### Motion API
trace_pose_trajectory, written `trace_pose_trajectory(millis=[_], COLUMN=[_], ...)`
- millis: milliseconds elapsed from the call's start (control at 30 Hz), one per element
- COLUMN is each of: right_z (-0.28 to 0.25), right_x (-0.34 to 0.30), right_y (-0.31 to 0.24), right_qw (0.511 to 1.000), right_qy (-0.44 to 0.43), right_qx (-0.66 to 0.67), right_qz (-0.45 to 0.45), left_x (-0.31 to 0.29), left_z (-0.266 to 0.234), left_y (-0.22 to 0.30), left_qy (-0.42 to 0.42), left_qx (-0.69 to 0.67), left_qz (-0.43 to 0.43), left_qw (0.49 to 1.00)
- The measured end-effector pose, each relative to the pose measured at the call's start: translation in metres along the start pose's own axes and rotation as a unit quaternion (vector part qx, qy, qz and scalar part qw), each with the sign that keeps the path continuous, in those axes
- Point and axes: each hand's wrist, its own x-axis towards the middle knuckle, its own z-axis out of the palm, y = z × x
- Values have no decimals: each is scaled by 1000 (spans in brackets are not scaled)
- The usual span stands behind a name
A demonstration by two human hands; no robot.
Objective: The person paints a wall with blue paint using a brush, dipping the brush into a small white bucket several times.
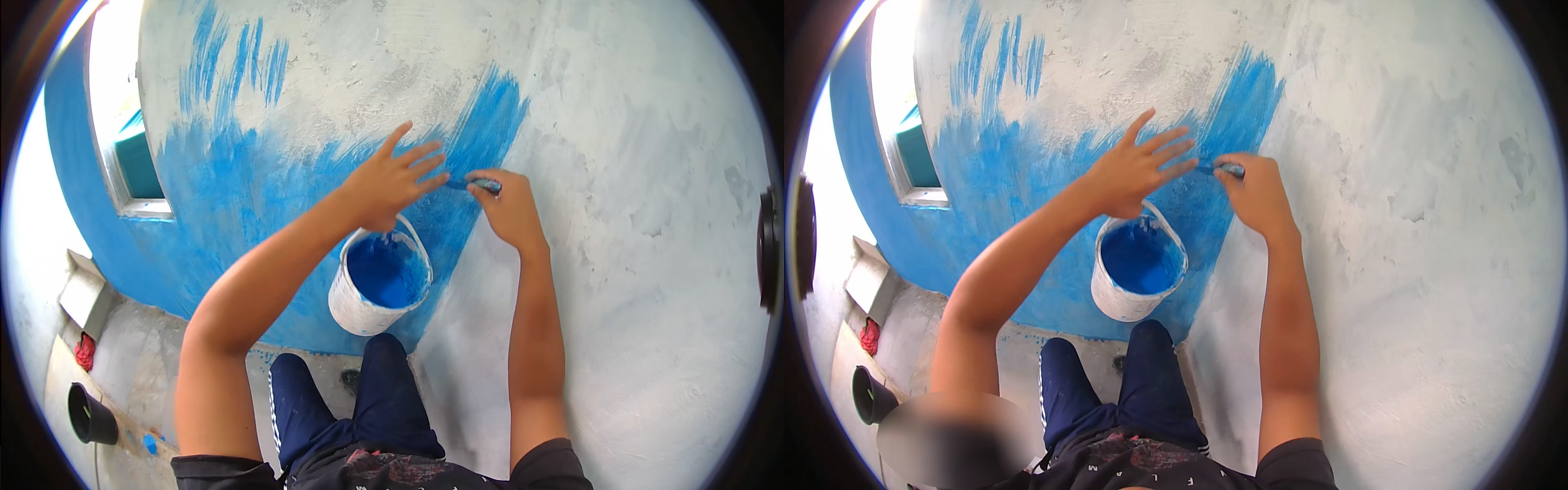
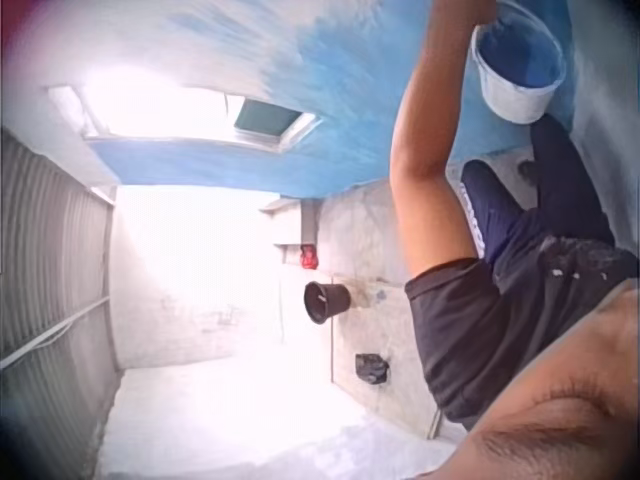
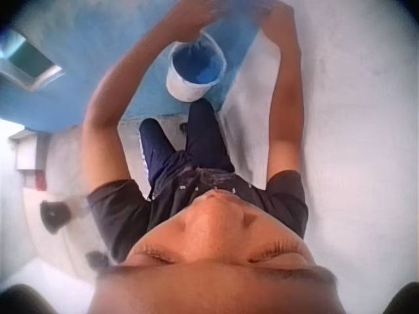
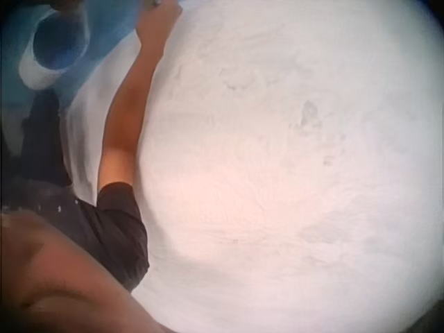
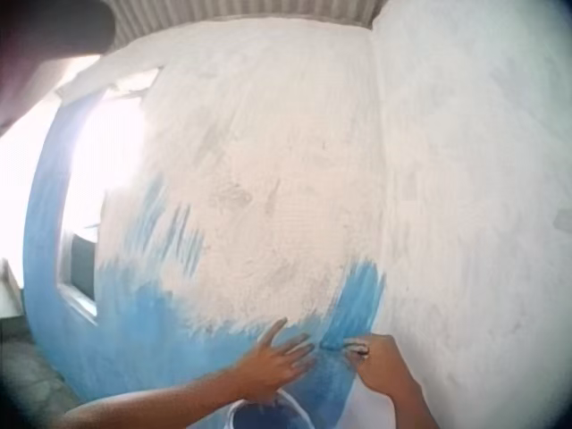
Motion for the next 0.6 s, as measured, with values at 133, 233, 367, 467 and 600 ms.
trace_pose_trajectory(millis=[133,233,367,467,600], right_z=[-11,-13,18,45,64], right_x=[14,15,-9,-55,-96], right_y=[-3,7,30,41,57], right_qw=[996,972,966,972,989], right_qy=[83,211,247,227,137], right_qx=[19,34,44,64,53], right_qz=[-15,-95,-66,-23,28], left_x=[-21,-37,-65,-77,-95], left_z=[26,43,71,72,66], left_y=[39,67,101,123,130], left_qy=[-86,-113,-95,-96,-81], left_qx=[-98,-178,-240,-295,-321], left_qz=[-63,-92,-76,-135,-159], left_qw=[990,973,963,941,930])
